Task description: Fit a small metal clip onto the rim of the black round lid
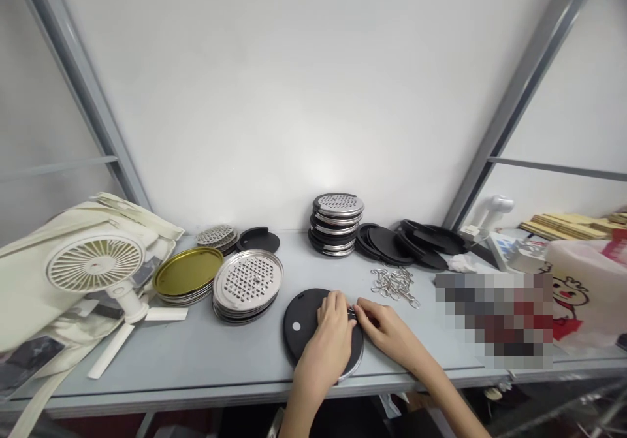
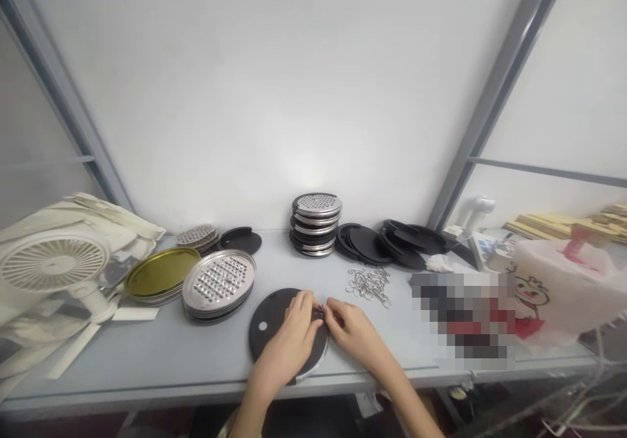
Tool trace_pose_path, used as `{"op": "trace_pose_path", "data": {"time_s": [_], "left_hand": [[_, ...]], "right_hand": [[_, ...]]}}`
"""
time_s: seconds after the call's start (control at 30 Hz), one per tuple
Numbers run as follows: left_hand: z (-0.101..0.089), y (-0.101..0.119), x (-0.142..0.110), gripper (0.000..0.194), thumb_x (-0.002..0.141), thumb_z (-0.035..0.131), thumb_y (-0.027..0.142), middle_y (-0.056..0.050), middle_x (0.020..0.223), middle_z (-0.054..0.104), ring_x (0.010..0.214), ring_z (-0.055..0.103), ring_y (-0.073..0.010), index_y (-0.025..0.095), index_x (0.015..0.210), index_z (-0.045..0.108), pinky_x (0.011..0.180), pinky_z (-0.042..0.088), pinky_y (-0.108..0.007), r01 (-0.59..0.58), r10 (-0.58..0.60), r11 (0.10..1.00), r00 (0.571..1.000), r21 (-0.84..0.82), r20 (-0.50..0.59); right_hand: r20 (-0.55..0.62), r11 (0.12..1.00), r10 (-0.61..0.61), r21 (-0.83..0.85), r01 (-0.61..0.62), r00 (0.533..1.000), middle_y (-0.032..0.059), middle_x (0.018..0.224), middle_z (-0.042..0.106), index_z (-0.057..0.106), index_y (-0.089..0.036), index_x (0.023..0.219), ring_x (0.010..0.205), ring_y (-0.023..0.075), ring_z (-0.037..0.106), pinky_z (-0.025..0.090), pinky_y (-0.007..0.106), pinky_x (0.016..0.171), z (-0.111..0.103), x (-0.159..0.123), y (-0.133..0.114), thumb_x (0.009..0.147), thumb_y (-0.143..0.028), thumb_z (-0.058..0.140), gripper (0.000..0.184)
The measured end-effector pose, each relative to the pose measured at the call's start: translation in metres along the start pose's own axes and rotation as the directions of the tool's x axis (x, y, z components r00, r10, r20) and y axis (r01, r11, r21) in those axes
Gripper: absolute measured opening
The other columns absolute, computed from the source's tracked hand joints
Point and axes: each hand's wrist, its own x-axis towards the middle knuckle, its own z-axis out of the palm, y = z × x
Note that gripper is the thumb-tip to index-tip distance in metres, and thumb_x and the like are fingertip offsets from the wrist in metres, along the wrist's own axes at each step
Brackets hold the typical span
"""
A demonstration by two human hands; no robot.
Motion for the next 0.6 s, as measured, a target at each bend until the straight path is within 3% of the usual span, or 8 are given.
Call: {"op": "trace_pose_path", "data": {"time_s": [0.27, 0.43, 0.6], "left_hand": [[0.0017, -0.0044, 0.0019, 0.024, 0.092, 0.036, 0.021, -0.011, 0.122, 0.045, 0.118, 0.040, -0.0204, 0.017, 0.115, 0.040, 0.102, 0.033, -0.033, 0.003, -0.005, 0.997, 1.000, -0.080, -0.020], [0.0029, -0.0055, 0.0012, 0.016, 0.092, 0.036, 0.019, -0.008, 0.115, 0.048, 0.108, 0.045, -0.0204, 0.019, 0.106, 0.045, 0.096, 0.037, -0.034, -0.015, 0.014, 0.999, 1.000, -0.042, -0.022], [0.0054, -0.0073, 0.0014, 0.020, 0.093, 0.035, 0.019, -0.008, 0.117, 0.048, 0.108, 0.045, -0.0197, 0.019, 0.111, 0.044, 0.097, 0.036, -0.034, -0.039, 0.038, 0.999, 0.999, -0.024, -0.026]], "right_hand": [[0.072, 0.994, 0.022, 0.106, -0.029, 0.997, -0.0062, 0.054, 0.036, 0.037, -0.020, 0.062, 0.052, 0.0111, 0.036, 0.029, 0.022, 0.050, -0.0041, -0.0017, 0.0041, 0.095, -0.039, 0.033, 0.038], [0.078, 0.994, 0.021, 0.105, -0.029, 0.997, -0.0060, 0.055, 0.037, 0.037, -0.020, 0.063, 0.053, 0.0112, 0.036, 0.029, 0.023, 0.052, -0.0040, -0.0021, 0.0041, 0.096, -0.040, 0.033, 0.039], [0.061, 0.996, 0.022, 0.080, -0.027, 0.998, -0.0057, 0.054, 0.039, 0.037, -0.020, 0.062, 0.053, 0.0116, 0.037, 0.029, 0.023, 0.052, -0.0045, -0.0017, 0.0021, 0.096, -0.038, 0.033, 0.038]]}}
